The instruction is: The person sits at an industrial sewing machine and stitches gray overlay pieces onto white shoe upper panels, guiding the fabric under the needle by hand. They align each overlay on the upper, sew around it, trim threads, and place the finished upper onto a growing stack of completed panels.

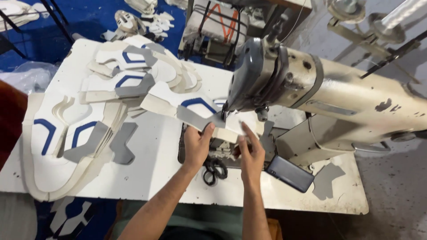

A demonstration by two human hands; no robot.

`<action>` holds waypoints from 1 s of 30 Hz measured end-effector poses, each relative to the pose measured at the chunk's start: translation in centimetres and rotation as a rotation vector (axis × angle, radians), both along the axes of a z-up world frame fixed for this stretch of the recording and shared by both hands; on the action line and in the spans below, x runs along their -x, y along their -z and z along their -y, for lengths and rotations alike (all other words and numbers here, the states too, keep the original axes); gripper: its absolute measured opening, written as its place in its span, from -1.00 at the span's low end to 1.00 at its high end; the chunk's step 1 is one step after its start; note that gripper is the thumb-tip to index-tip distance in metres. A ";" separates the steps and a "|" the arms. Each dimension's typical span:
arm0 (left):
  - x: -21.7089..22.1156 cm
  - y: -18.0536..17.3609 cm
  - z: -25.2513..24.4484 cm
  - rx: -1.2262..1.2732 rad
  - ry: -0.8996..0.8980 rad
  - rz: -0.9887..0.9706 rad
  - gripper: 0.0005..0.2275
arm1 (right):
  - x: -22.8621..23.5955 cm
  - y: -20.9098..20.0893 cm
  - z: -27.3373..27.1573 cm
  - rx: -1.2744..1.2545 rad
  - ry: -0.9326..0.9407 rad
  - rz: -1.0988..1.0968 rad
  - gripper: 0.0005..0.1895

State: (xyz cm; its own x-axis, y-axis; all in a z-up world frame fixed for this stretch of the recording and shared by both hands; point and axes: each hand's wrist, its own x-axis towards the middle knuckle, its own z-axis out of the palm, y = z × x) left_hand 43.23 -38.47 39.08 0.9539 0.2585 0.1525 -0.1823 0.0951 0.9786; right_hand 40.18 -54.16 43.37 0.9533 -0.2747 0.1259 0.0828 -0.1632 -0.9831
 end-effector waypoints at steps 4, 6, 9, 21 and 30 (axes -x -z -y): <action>-0.4 -1.1 0.1 0.046 -0.005 0.154 -0.79 | -1.3 0.8 0.4 -0.021 -0.047 0.021 -0.52; -0.4 -1.5 0.3 0.128 0.016 0.126 -0.81 | -1.8 0.6 0.5 -0.029 -0.066 0.019 -0.54; -0.5 -0.8 0.5 0.172 0.038 0.098 -0.82 | -1.9 1.1 1.0 -0.061 -0.097 0.014 -0.54; -4.5 0.0 -3.6 0.075 0.238 0.002 -0.75 | 5.5 15.9 2.5 -0.138 0.089 -0.065 -0.49; 4.0 3.7 -20.2 -0.472 -0.417 -0.026 -0.65 | 5.9 14.0 1.0 -0.006 0.055 -0.131 -0.56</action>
